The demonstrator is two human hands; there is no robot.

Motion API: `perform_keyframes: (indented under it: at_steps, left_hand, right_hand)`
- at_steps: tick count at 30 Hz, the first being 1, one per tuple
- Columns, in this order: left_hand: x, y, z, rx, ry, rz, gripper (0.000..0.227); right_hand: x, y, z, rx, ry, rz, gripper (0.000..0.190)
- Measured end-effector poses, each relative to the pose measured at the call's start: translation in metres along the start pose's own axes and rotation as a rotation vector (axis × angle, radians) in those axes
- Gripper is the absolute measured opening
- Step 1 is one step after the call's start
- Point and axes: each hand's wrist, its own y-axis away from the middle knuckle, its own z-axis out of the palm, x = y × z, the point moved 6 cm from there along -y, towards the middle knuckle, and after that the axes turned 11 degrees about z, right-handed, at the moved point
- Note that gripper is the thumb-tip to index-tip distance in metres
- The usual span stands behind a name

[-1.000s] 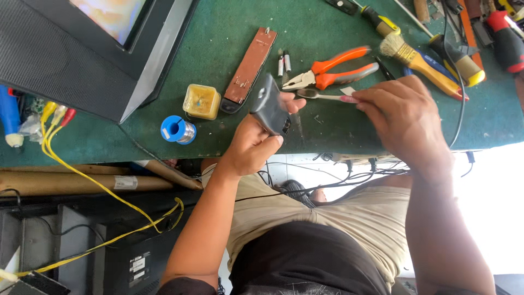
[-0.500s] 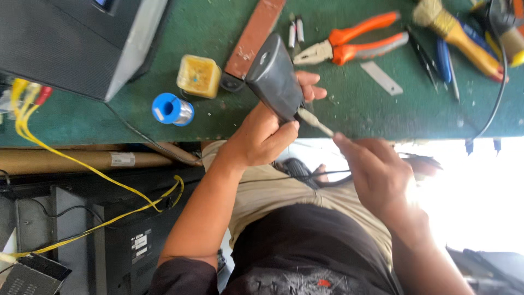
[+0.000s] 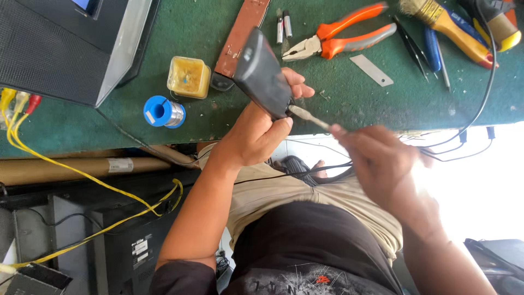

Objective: The person cleans the battery contacts of a remote control using a toothbrush, then inserts batteries and tests the device with a multimeter. They reassemble the remote control and test its buttons.

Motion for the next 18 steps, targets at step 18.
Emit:
perform_keyframes:
  at_steps: [18]
  left_hand:
    - [0.004,-0.005,0.002,-0.067,-0.083,-0.019,0.048]
  right_hand:
    - [-0.008,-0.005,-0.016,0.068,-0.024,-0.131,0.009]
